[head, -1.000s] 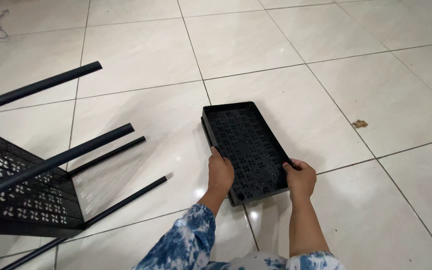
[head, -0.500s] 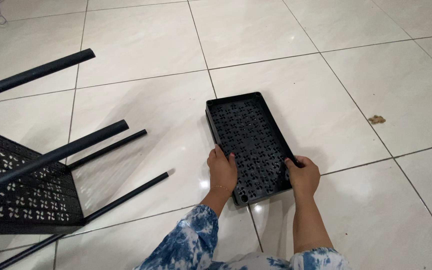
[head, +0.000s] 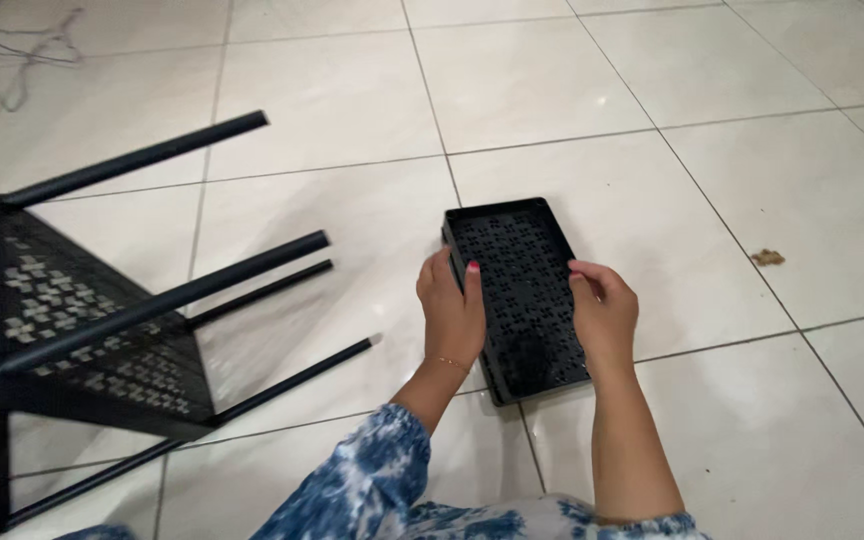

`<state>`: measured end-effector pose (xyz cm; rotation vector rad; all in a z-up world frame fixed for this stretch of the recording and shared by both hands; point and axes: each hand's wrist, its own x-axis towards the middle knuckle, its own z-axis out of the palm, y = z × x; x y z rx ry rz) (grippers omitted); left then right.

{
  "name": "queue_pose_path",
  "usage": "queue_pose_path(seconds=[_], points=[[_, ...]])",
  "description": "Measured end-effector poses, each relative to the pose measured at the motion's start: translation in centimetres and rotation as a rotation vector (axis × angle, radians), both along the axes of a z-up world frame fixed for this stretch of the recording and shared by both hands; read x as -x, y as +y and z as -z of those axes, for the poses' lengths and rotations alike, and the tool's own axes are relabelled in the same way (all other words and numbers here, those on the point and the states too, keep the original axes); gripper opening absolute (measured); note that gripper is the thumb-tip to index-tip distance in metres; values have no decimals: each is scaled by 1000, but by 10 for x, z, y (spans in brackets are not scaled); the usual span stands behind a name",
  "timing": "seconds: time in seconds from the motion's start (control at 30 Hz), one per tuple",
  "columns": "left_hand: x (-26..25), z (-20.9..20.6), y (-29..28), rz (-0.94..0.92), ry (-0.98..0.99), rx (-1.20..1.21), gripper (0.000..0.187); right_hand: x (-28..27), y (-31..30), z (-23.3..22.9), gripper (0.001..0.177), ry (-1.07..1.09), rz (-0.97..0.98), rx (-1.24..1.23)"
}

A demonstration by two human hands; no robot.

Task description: The person disassembles a black metal shelving unit with perforated side panels. They remove caster wheels, detach side panels, and separate connecting rods, placing the parts on the floor.

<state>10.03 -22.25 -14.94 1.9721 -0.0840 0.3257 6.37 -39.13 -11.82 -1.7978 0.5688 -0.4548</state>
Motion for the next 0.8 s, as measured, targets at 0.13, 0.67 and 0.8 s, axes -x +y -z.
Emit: queue_pose_path(seconds=[0.13,0.67,0.8], points=[[15,-53,42,9,-123,68,46,-1,52,-39,21,-161,-166,33],[77,-170,287,-533,-494,-506,33,-2,254,-113,28,-247,-583,300],[72,-164,352,-710,-277,-850,59,-3,256,-106,21,-288,-569,373]])
